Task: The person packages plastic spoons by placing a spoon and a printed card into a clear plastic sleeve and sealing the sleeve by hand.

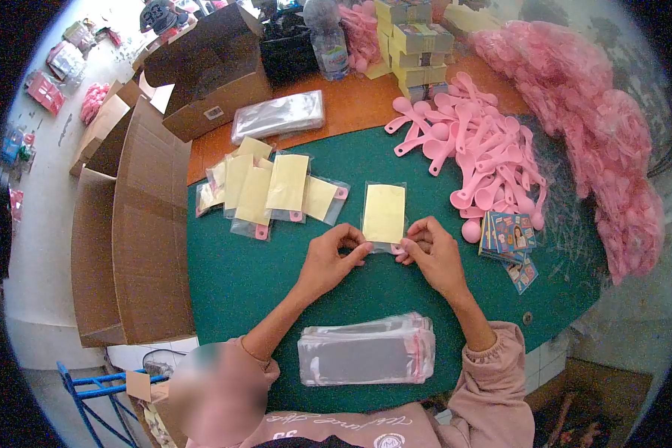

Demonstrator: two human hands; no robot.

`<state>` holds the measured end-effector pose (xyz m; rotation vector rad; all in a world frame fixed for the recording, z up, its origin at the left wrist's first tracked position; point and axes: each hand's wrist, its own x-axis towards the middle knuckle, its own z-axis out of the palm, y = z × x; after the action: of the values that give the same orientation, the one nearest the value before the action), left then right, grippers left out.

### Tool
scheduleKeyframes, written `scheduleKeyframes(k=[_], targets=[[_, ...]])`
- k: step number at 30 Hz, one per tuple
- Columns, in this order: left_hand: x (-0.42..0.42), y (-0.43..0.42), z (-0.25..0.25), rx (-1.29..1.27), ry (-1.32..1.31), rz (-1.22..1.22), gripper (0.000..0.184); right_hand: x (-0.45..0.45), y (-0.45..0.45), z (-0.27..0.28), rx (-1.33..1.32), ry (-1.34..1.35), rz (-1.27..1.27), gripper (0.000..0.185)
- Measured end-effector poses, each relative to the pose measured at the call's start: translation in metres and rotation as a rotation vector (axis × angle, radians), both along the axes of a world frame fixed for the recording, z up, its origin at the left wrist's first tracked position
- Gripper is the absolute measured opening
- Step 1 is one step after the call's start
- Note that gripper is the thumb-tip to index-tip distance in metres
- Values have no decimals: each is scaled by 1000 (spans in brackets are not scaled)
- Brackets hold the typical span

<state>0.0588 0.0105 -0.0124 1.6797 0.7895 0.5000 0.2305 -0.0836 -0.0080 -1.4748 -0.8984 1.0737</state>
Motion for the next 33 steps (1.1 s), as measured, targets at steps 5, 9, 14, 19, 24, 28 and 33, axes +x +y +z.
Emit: scheduleKeyframes(k=[5,9,14,19,24,28,33], targets=[[2,-1,-1,-109,-56,105,21,-2,0,-1,-8,-7,-28,18],[0,-1,2,-100,-25,64,22,-5,0,4,-4,-29,-7,23],[-4,6,3,-49,-35,10,33,-2,1,12,-9,-214,-4,24],[-41,47,45,423,108,262,36,57,13,39,40,-1227,-225,28],[-46,31,67,932,382,195,26,80,8,38,-69,-1223,-27,30],[-12,-40,57,353,298,-605,35,70,6,37,59,-1274,-30,25],[-3,-66,25,422,135,-590,29,80,6,34,34,-1228,-133,18]])
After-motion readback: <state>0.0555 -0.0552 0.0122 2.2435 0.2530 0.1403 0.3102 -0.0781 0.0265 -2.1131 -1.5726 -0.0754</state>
